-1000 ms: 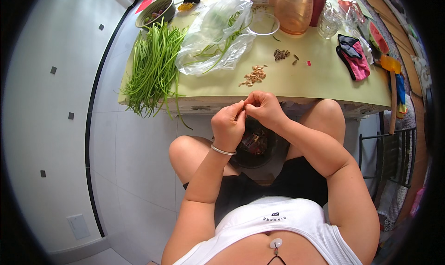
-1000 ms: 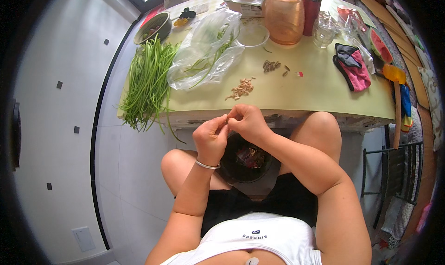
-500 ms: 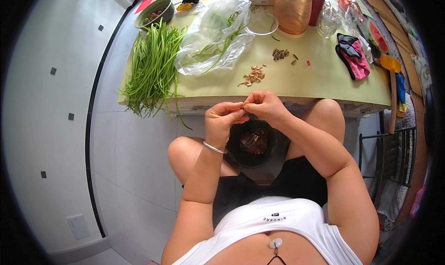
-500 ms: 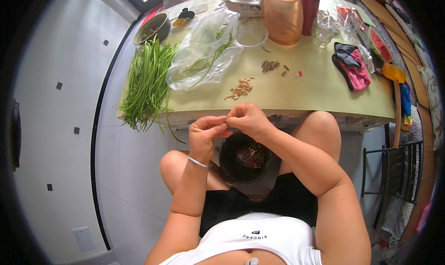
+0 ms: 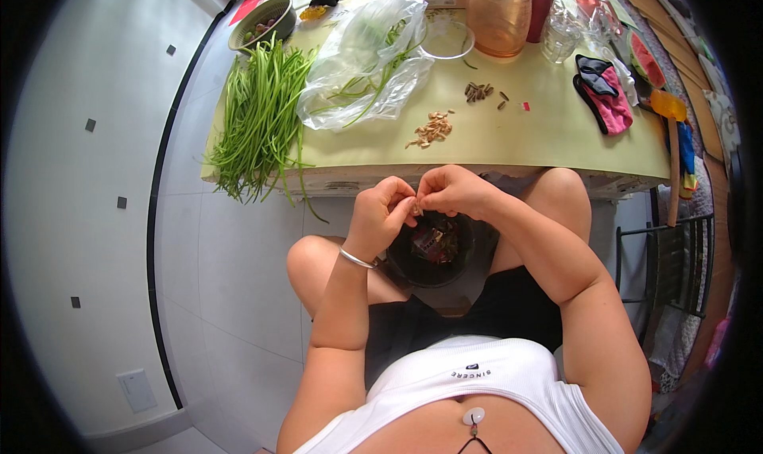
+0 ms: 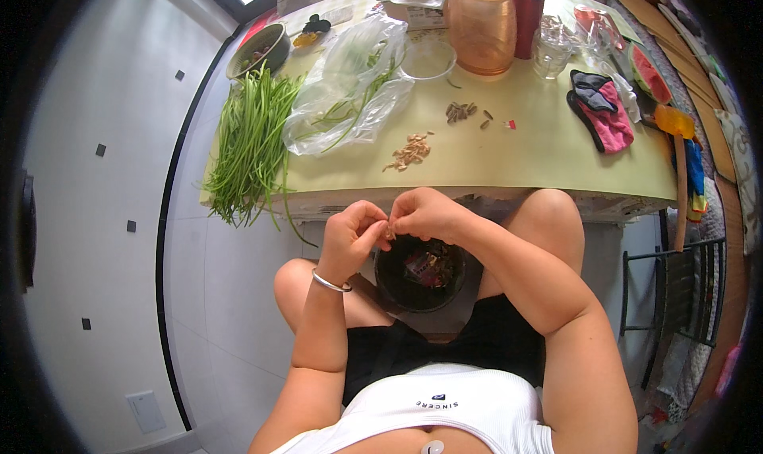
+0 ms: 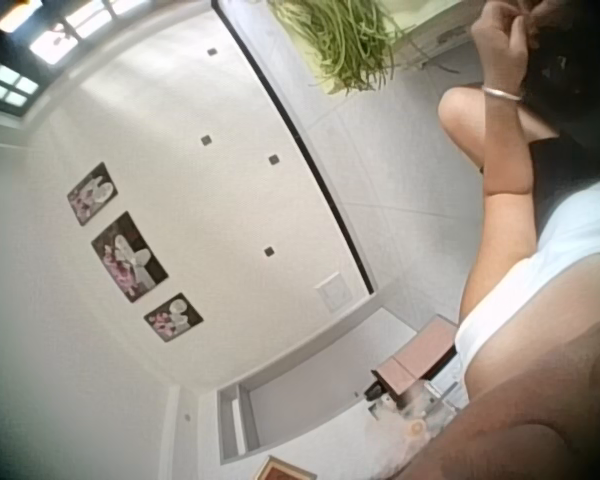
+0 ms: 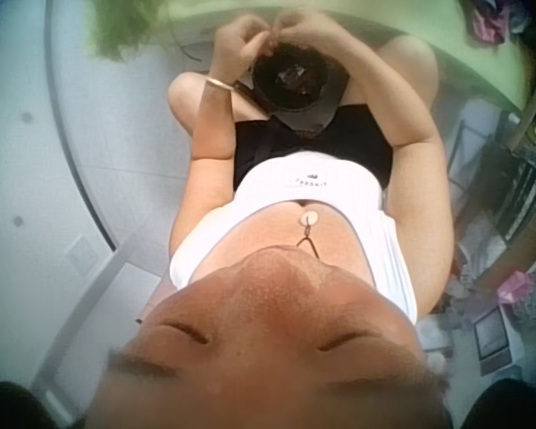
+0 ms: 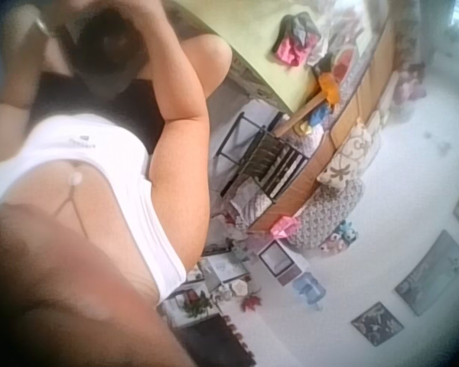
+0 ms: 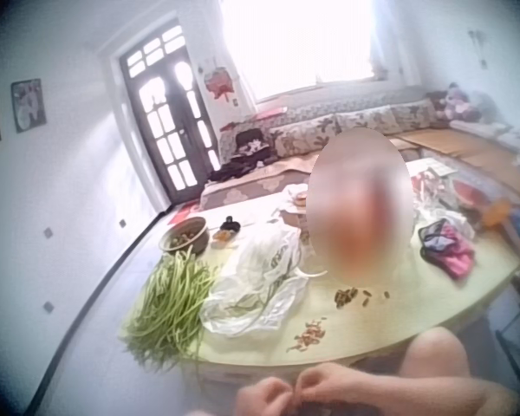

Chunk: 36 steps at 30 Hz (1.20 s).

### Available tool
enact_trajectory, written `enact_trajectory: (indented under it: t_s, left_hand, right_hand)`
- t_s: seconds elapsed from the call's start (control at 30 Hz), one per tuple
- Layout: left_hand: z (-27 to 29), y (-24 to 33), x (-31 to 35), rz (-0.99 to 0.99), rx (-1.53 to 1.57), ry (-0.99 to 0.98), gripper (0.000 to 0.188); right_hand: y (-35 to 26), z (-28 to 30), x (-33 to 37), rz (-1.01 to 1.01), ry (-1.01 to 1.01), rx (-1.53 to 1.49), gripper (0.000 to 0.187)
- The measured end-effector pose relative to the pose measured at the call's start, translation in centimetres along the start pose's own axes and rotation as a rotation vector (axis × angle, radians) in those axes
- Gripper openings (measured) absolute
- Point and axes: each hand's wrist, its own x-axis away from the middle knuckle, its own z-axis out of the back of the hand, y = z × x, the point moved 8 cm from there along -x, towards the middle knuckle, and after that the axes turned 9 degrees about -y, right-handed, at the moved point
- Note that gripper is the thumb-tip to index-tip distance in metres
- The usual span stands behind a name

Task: The person sits cross-legged on the floor and peels small, brown, root-like vegetables by hand. They place the peeled pieces on the table and discard the peels into a bowl on their lap.

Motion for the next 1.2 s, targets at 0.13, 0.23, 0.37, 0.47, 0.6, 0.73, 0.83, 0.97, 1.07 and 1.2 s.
enact_trajectory:
  t_s: [0.13,0.23,0.37,0.47,0.6,0.73,0.83,0.97,1.07,1.2]
  left_hand:
    - [-1.1,-0.3,0.5,0.134,-0.243,-0.304,0.006]
    - [-1.4,0.5,0.2,-0.026,-0.386,-0.318,0.006]
    - [0.8,-0.5,-0.9,-0.021,-0.294,-0.048,0.006]
    - [2.0,-1.9,-1.7,0.0,0.069,0.191,0.005]
    - [2.7,-1.6,-3.3,-0.118,0.131,0.343,0.008]
    - [2.2,-0.6,-4.5,-0.201,0.262,0.366,0.018]
    - [1.9,-1.0,-4.3,-0.187,0.201,0.35,0.02]
    - [1.9,-1.8,-3.2,-0.132,0.106,0.319,0.018]
    - [1.8,-2.1,-2.4,-0.096,0.075,0.298,0.016]
    - [1.2,-2.0,-2.1,-0.102,0.061,0.278,0.014]
  right_hand:
    - [0.0,-0.5,0.2,0.045,-0.095,0.368,0.011]
    - [0.0,-1.1,0.3,0.0,-0.159,0.375,0.012]
    - [-1.2,-0.6,0.4,0.005,-0.085,0.38,0.013]
    - [-2.4,1.1,0.8,0.097,0.09,0.316,0.014]
    - [-4.5,7.0,2.4,0.459,0.6,0.31,0.017]
    - [-6.0,12.8,6.3,0.383,1.129,0.606,0.017]
    - [-5.0,14.6,7.3,0.212,1.358,0.9,0.02]
    - [-4.5,14.8,6.5,0.092,1.261,0.998,0.015]
    - [-4.3,14.6,5.8,0.018,1.224,0.976,0.01]
    - [-5.2,13.0,6.0,-0.017,1.242,1.036,0.008]
